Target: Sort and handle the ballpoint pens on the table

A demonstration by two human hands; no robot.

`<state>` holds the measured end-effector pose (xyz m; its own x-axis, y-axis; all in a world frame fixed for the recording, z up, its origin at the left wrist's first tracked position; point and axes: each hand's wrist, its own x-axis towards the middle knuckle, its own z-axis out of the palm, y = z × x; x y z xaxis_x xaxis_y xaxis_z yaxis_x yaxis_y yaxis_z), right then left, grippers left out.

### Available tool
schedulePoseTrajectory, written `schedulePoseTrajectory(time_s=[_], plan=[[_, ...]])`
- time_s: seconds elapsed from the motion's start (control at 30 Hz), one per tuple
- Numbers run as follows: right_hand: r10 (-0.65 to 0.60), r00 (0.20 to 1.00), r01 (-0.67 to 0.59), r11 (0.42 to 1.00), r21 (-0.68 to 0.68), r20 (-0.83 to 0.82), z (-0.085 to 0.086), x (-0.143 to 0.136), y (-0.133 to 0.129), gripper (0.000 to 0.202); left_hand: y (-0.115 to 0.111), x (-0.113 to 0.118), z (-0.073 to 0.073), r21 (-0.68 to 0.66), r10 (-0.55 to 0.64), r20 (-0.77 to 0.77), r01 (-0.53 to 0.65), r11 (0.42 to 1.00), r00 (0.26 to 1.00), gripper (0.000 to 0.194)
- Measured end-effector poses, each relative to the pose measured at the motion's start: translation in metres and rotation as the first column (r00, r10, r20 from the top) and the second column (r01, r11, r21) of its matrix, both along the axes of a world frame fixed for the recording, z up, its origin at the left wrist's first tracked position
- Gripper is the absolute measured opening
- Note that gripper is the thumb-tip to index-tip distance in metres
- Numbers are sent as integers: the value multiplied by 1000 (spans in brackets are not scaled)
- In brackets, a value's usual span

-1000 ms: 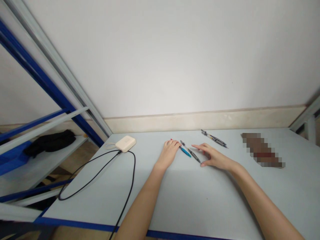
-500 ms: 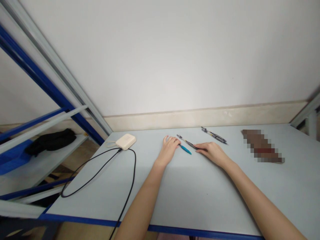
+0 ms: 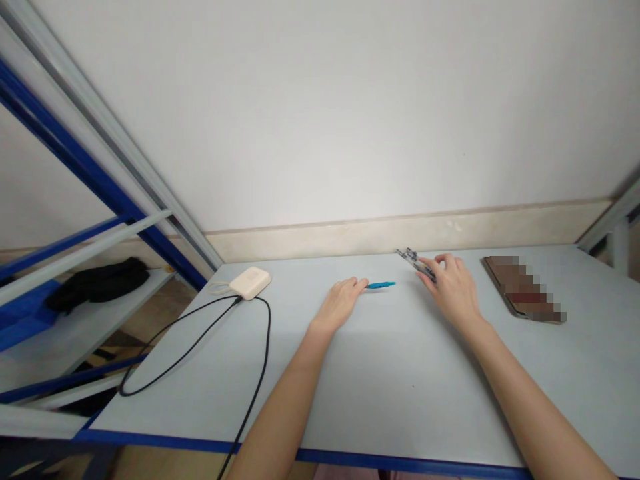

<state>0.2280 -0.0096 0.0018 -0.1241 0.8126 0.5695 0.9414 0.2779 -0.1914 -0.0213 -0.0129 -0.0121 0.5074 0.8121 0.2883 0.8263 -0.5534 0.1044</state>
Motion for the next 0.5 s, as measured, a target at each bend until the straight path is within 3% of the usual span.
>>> schedulePoseTrajectory(time_s=[0.07, 0.13, 0.2, 0.33, 0.4, 0.5], plan=[[222, 962, -240, 966, -101, -161, 3, -17, -7, 42, -4, 5, 2, 21, -41, -44, 42, 999, 998, 27], [376, 874, -461, 842, -279, -309, 4, -32, -13, 43, -7, 10, 4, 61, -86, -87, 91, 994, 992, 26], [376, 834, -534, 734, -419, -404, 2, -41, -16, 44, -8, 13, 6, 119, -114, -125, 129, 984, 986, 25], [317, 755, -618, 637, -461, -573, -6, -36, -7, 35, -9, 13, 11, 272, -130, -180, 176, 946, 975, 24], [267, 716, -640, 622, -452, -645, -10, -32, -1, 35, -9, 12, 13, 294, -117, -188, 170, 941, 975, 26], [223, 718, -593, 692, -411, -659, -14, -33, 0, 35, -9, 12, 14, 202, -83, -153, 113, 973, 985, 30]])
